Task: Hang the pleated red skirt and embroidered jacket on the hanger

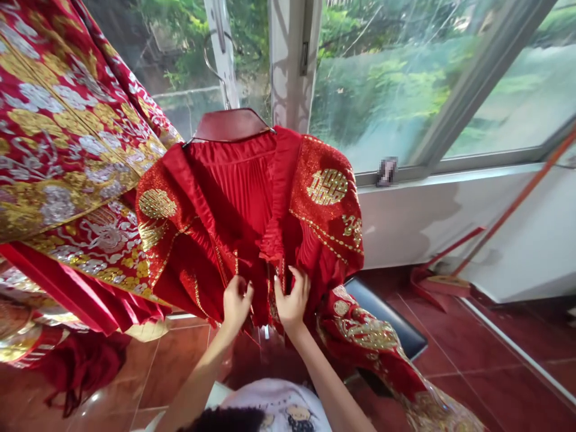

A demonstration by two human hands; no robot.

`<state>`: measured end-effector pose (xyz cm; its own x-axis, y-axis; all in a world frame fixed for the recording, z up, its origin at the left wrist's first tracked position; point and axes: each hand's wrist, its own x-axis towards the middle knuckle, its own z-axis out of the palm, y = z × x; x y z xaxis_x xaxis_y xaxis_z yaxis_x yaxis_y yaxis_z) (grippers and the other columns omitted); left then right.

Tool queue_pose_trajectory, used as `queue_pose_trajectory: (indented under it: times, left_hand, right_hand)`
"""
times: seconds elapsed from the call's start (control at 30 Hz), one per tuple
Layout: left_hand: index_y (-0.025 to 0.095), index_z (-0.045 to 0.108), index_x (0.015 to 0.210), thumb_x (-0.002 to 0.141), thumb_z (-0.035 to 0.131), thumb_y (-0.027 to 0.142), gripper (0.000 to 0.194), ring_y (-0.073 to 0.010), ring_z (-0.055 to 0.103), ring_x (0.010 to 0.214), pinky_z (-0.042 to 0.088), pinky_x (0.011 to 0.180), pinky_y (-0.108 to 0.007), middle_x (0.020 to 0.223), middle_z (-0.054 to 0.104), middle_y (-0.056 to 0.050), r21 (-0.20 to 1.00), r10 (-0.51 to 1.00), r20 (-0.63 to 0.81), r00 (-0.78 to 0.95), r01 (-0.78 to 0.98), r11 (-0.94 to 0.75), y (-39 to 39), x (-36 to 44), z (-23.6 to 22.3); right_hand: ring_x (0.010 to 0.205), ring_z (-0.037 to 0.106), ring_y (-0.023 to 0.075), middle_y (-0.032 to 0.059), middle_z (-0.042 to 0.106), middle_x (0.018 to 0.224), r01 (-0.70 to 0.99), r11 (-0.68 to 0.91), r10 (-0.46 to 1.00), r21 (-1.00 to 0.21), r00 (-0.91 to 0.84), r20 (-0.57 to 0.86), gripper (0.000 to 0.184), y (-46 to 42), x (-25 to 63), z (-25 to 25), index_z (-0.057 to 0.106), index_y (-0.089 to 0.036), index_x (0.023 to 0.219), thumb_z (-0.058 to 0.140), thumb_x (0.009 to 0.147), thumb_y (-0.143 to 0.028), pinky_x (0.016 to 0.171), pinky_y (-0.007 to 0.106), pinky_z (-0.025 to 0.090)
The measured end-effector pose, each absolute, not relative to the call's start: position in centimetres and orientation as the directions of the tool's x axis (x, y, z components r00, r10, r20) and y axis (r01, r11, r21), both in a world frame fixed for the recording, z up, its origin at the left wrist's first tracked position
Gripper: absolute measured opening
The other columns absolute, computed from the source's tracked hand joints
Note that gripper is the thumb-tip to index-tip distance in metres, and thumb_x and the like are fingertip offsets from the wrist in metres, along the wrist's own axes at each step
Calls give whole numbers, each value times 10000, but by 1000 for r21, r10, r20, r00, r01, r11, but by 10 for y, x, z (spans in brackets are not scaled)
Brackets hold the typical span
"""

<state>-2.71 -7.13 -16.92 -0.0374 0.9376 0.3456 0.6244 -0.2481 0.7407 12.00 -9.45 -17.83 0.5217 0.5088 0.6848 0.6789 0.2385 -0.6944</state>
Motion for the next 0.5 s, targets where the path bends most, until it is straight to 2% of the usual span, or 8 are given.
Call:
queue_pose_trajectory:
  times: [0.07, 0.1, 0.2, 0.27, 0.33, 0.4, 0.5]
  left_hand:
    - [182, 550, 868, 860, 504, 234, 70, -178, 625, 724, 494, 711, -302, 812, 659, -56, 808, 977, 214, 8, 560, -182, -72, -19, -196]
    - [165, 568, 959, 861, 503, 221, 130, -188, 652, 797, 510, 766, -316, 893, 681, -79, 824, 982, 188, 17, 542, -167, -70, -13, -205]
    - [117, 502, 1221, 884, 511, 272, 371, -229, 627, 1065, 495, 922, -356, 1162, 636, -158, 827, 975, 221, -40, 537, -165, -49, 7, -214]
    - [71, 445, 1293, 878, 542, 341, 504, -286, 545, 1200, 457, 994, -405, 1275, 553, -221, 822, 957, 251, -145, 554, -132, -29, 20, -209]
    - [33, 426, 1304, 865, 563, 369, 569, -345, 499, 1234, 424, 1016, -474, 1289, 511, -273, 821, 936, 258, -241, 565, -81, -9, 27, -202]
    - [40, 464, 1270, 885, 520, 320, 479, -349, 527, 1189, 421, 1003, -499, 1238, 539, -274, 830, 932, 249, -265, 553, -64, 5, 27, -198]
    - [112, 569, 1113, 899, 444, 207, 266, -265, 612, 1040, 461, 964, -422, 1093, 636, -186, 850, 944, 246, -218, 516, -103, 7, 17, -203]
  right_hand:
    - [912, 613, 227, 104, 654, 961, 673, 242, 586, -699, 473, 658, 234, -106, 114, -200, 592, -173, 1053, 561, 866, -310, 836, 404, 513]
    - [880, 619, 219, 96, 659, 932, 664, 248, 632, -706, 441, 637, 205, -110, 110, -209, 601, -176, 1031, 539, 871, -288, 812, 391, 521]
    - [854, 631, 209, 91, 669, 906, 610, 262, 730, -748, 381, 567, 187, -111, 98, -220, 619, -185, 987, 488, 883, -271, 775, 366, 533]
    - [869, 632, 211, 92, 668, 906, 589, 272, 761, -761, 353, 545, 178, -104, 90, -216, 619, -192, 949, 472, 887, -271, 791, 370, 531]
    - [875, 630, 210, 89, 662, 910, 585, 290, 765, -758, 334, 551, 159, -98, 83, -205, 604, -199, 944, 468, 883, -255, 796, 369, 529]
    - [902, 624, 213, 99, 641, 958, 585, 311, 693, -749, 400, 600, 170, -99, 78, -193, 564, -199, 1019, 499, 869, -244, 791, 367, 529]
    - [909, 607, 212, 101, 569, 993, 556, 371, 437, -744, 602, 668, 311, -113, 79, -178, 460, -202, 1093, 594, 814, -236, 771, 365, 528]
